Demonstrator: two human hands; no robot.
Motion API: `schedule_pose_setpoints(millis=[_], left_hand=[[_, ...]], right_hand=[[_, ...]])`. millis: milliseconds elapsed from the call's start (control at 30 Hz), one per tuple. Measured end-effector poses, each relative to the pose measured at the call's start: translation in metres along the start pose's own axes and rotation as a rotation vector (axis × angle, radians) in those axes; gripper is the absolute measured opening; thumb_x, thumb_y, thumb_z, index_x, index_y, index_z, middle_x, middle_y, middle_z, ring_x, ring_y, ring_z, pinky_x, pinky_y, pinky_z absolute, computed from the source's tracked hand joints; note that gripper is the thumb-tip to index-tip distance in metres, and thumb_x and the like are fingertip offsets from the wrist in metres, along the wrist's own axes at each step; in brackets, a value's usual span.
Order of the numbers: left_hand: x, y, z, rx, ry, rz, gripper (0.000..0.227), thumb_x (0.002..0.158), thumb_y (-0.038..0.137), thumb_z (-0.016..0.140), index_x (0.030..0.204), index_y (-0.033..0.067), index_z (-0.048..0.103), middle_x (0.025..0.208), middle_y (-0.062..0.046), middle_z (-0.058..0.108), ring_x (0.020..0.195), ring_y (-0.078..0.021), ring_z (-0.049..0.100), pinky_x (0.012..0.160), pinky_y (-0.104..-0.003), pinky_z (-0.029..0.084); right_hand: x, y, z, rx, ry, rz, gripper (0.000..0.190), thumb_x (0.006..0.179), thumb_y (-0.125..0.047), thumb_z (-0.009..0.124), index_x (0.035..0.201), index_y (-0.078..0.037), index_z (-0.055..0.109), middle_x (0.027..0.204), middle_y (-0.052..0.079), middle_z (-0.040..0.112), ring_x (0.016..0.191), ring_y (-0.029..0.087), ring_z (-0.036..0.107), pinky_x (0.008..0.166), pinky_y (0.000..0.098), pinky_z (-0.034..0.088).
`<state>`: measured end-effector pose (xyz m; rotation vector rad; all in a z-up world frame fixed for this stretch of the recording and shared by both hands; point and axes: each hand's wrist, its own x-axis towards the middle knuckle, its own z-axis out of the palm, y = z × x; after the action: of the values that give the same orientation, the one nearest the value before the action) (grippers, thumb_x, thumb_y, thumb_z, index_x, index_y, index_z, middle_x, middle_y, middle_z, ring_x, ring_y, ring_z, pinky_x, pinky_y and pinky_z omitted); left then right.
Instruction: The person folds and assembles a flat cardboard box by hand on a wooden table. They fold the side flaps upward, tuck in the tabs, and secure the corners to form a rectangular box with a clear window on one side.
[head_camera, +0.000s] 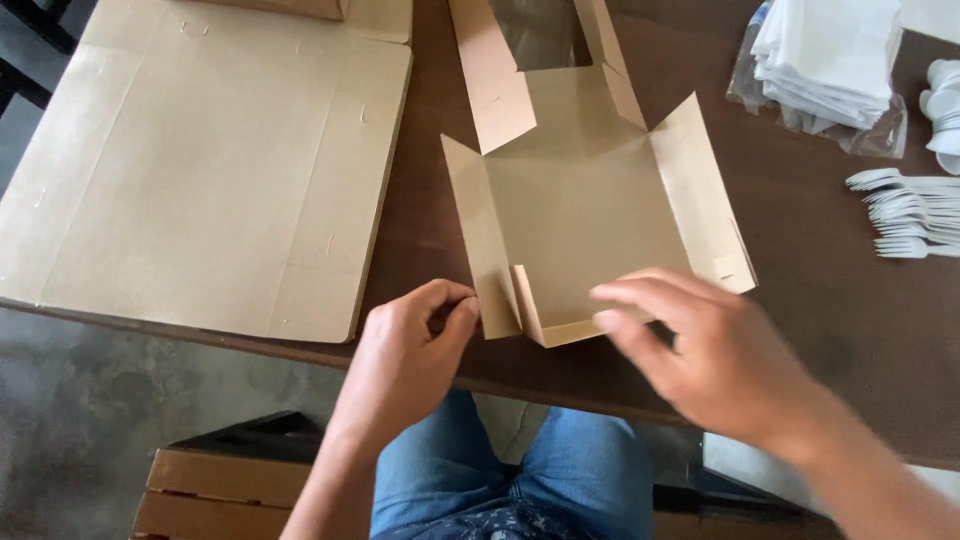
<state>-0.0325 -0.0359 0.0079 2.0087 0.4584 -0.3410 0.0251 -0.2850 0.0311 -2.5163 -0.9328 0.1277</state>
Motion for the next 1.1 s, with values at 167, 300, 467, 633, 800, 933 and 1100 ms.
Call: schedule_pose_setpoints(millis=[167,300,467,633,800,933,1100], left_hand=[[-0.005,0.007,0.005,-0.090,-0.018,-0.007,0.024,0.097,0.028,0.059,0.093,0.0156,0.079,0.066,0.003,0.066,0.058,-0.0089,0.047,0.057,-0.030,0.040],[-0.004,0.006,0.007,-0.128,-0.044,0.040,0.027,0.098,0.032,0.058,0.088,0.0145,0.076,0.070,0.002,0.070,0.059,-0.0102,0.050,0.060,-0.030,0.042],[-0.001,0.004,0.012,-0.167,-0.078,0.044,0.025,0.096,0.033,0.061,0.092,0.0148,0.078,0.066,0.002,0.066,0.058,-0.0106,0.046,0.059,-0.030,0.041],[0.002,0.001,0.014,-0.176,-0.106,0.045,0.025,0.097,0.035,0.061,0.093,0.0164,0.078,0.063,0.002,0.063,0.058,-0.0108,0.048,0.058,-0.031,0.041],[0.006,-0.008,0.015,-0.161,-0.107,0.064,0.025,0.094,0.029,0.055,0.084,0.0168,0.075,0.064,0.003,0.061,0.059,-0.0121,0.044,0.059,-0.033,0.038],[0.008,-0.017,0.018,-0.142,-0.083,0.124,0.025,0.093,0.029,0.054,0.080,0.0140,0.069,0.064,0.001,0.061,0.063,-0.0147,0.048,0.064,-0.036,0.041],[0.008,-0.019,0.026,-0.040,-0.049,0.093,0.030,0.091,0.026,0.051,0.067,0.0101,0.042,0.059,-0.004,0.043,0.064,-0.0209,0.031,0.060,-0.038,0.033]], right_hand=[[0.034,-0.038,0.004,0.217,-0.214,0.448,0.028,0.091,-0.039,0.066,0.098,-0.018,0.082,0.091,-0.008,0.085,0.082,0.007,0.076,0.077,0.0241,0.055],[0.049,-0.042,0.006,0.217,-0.322,0.629,0.023,0.093,-0.033,0.067,0.088,-0.016,0.082,0.079,-0.007,0.080,0.075,0.008,0.067,0.077,0.0245,0.049],[0.044,-0.030,0.011,0.254,-0.310,0.606,0.027,0.097,-0.025,0.065,0.077,-0.009,0.075,0.067,-0.002,0.062,0.062,0.011,0.049,0.064,0.0277,0.040],[0.043,-0.030,0.013,0.283,-0.301,0.592,0.027,0.098,-0.023,0.065,0.076,-0.009,0.072,0.060,-0.001,0.049,0.055,0.012,0.037,0.056,0.0291,0.033],[0.043,-0.034,0.015,0.209,-0.296,0.594,0.025,0.097,-0.021,0.065,0.075,-0.011,0.069,0.062,-0.001,0.046,0.058,0.012,0.037,0.057,0.0295,0.032],[0.042,-0.031,0.019,0.210,-0.273,0.541,0.023,0.097,-0.022,0.066,0.077,-0.012,0.068,0.065,-0.003,0.050,0.061,0.011,0.038,0.060,0.0279,0.034],[0.042,-0.042,0.019,0.207,-0.279,0.576,0.026,0.097,-0.026,0.066,0.075,-0.012,0.069,0.064,-0.004,0.052,0.060,0.011,0.039,0.059,0.0283,0.033]])
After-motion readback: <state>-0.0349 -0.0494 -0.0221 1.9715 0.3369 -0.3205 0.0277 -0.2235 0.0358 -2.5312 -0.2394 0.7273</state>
